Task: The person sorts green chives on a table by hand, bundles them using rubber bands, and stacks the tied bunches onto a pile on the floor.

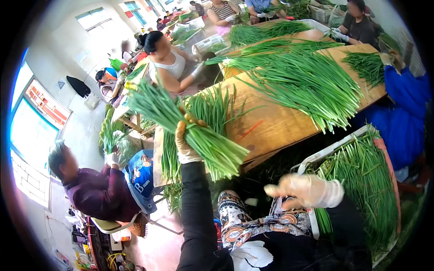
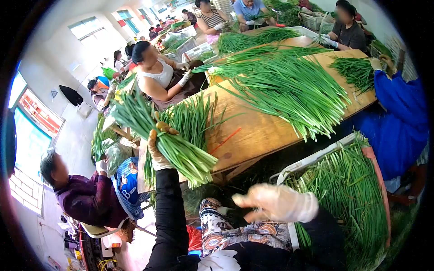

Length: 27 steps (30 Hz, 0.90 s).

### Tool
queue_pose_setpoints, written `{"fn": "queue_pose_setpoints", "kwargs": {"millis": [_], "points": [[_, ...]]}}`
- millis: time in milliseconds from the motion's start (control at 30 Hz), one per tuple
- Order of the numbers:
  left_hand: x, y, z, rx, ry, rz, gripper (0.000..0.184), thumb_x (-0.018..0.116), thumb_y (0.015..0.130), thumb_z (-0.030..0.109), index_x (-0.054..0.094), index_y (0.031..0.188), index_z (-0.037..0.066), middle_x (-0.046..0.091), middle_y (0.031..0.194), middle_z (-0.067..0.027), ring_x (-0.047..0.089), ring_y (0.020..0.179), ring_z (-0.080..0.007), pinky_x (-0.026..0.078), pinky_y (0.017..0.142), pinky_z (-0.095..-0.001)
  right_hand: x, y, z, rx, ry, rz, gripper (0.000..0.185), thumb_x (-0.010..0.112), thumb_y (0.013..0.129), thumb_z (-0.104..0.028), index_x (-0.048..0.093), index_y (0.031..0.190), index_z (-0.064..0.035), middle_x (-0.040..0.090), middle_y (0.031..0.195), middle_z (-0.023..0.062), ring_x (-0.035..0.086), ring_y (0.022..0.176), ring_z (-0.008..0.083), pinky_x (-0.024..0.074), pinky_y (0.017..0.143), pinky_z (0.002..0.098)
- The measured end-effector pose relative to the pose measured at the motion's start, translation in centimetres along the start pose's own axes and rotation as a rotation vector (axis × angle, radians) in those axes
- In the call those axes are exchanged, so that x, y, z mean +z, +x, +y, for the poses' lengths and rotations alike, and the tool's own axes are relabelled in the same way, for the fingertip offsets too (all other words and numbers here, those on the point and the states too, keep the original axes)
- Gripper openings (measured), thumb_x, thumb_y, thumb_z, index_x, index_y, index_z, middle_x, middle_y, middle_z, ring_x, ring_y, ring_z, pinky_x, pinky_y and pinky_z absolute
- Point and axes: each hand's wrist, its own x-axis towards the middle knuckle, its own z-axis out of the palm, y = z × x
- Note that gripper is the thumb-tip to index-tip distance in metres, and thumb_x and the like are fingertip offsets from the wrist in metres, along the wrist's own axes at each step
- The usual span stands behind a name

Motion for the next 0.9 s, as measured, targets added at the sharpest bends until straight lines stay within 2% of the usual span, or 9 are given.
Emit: {"fn": "queue_pose_setpoints", "kwargs": {"millis": [133, 233, 367, 400, 467, 533, 633, 800, 900], "points": [[1.7, 0.0, -1.9, -0.077, 0.171, 0.127, 0.042, 0.061, 0.077, 0.02, 0.047, 0.115, 0.011, 0.057, 0.091, -0.0015, 0.054, 0.084, -0.0187, 0.044, 0.081, -0.0338, -0.4, 5.3, 1.0, 0.056, -0.231, 0.507, 0.026, 0.064, 0.076, -0.022, 0.056, 0.093, -0.004, 0.053, 0.069, 0.0073, 0.055, 0.061, 0.022, 0.0464, 0.057, 0.0298], [2.6, 0.0, -3.0, -0.198, 0.094, 0.158, 0.037, 0.063, 0.075, 0.022, 0.051, 0.109, 0.011, 0.058, 0.092, -0.0013, 0.055, 0.083, -0.02, 0.046, 0.078, -0.035, 0.0, 8.1, 4.6, -0.038, -0.355, 0.424, 0.019, 0.059, 0.079, -0.023, 0.053, 0.084, -0.0054, 0.053, 0.069, 0.0089, 0.054, 0.06, 0.0227, 0.0439, 0.054, 0.0311], [1.8, 0.2, -4.0, -0.115, 0.361, 0.216, 0.03, 0.062, 0.074, 0.02, 0.057, 0.1, 0.006, 0.059, 0.096, -0.0064, 0.058, 0.08, -0.0226, 0.051, 0.069, -0.037, 0.8, 8.1, 7.5, -0.21, -0.451, 0.451, 0.015, 0.056, 0.081, -0.019, 0.051, 0.078, -0.0057, 0.052, 0.067, 0.0076, 0.054, 0.059, 0.0222, 0.0423, 0.054, 0.0297], [3.2, 0.3, -4.7, -0.043, 0.453, 0.343, 0.032, 0.065, 0.072, 0.019, 0.057, 0.097, 0.0, 0.059, 0.086, -0.0074, 0.058, 0.072, -0.0194, 0.05, 0.067, -0.0327, 0.6, 7.4, 6.7, -0.207, -0.451, 0.447, 0.015, 0.056, 0.081, -0.019, 0.051, 0.078, -0.0057, 0.052, 0.067, 0.0076, 0.054, 0.059, 0.0222, 0.0423, 0.054, 0.0297], [3.3, 0.7, -4.7, -0.045, 0.507, 0.433, 0.024, 0.063, 0.073, 0.012, 0.059, 0.092, -0.001, 0.06, 0.082, -0.0067, 0.058, 0.069, -0.0178, 0.05, 0.064, -0.0308, -0.4, 5.0, 3.8, -0.029, 0.179, 0.3, 0.015, 0.051, 0.085, -0.012, 0.049, 0.072, -0.0052, 0.053, 0.064, 0.0066, 0.052, 0.055, 0.0211, 0.0406, 0.052, 0.0316], [3.0, 1.3, -4.8, -0.002, 0.559, 0.457, 0.021, 0.063, 0.072, 0.01, 0.059, 0.09, -0.001, 0.06, 0.08, -0.0062, 0.058, 0.067, -0.0168, 0.05, 0.062, -0.0297, -1.8, 2.1, 3.1, -0.199, 0.661, 0.103, 0.017, 0.056, 0.082, -0.012, 0.047, 0.068, -0.0058, 0.054, 0.061, 0.005, 0.051, 0.052, 0.0187, 0.0387, 0.048, 0.0285], [2.4, 2.0, -5.5, 0.058, 0.645, 0.492, 0.02, 0.062, 0.073, 0.01, 0.06, 0.089, -0.002, 0.061, 0.081, -0.0069, 0.058, 0.067, -0.0174, 0.05, 0.062, -0.0298, -2.6, 1.8, 1.6, -0.06, 0.206, -0.072, 0.014, 0.064, 0.076, -0.012, 0.054, 0.072, -0.0043, 0.057, 0.065, 0.0068, 0.053, 0.055, 0.0192, 0.0397, 0.049, 0.0295], [3.9, 2.2, -5.9, 0.052, 0.618, 0.505, 0.024, 0.062, 0.074, 0.013, 0.06, 0.092, -0.003, 0.061, 0.085, -0.0073, 0.058, 0.073, -0.0186, 0.05, 0.068, -0.0315, -0.9, 1.9, 1.4, -0.067, 0.286, -0.399, 0.01, 0.06, 0.077, -0.013, 0.056, 0.076, -0.0032, 0.054, 0.068, 0.009, 0.054, 0.062, 0.0245, 0.0425, 0.054, 0.0319], [2.2, 2.9, -4.3, 0.116, 0.658, 0.528, 0.024, 0.061, 0.074, 0.013, 0.06, 0.093, -0.003, 0.061, 0.085, -0.0069, 0.059, 0.072, -0.0184, 0.05, 0.068, -0.0316, 4.1, 1.4, 3.5, 0.187, -0.053, -0.87, 0.019, 0.057, 0.073, -0.02, 0.058, 0.079, -0.0025, 0.057, 0.069, 0.0114, 0.056, 0.065, 0.027, 0.0442, 0.057, 0.035]]}}
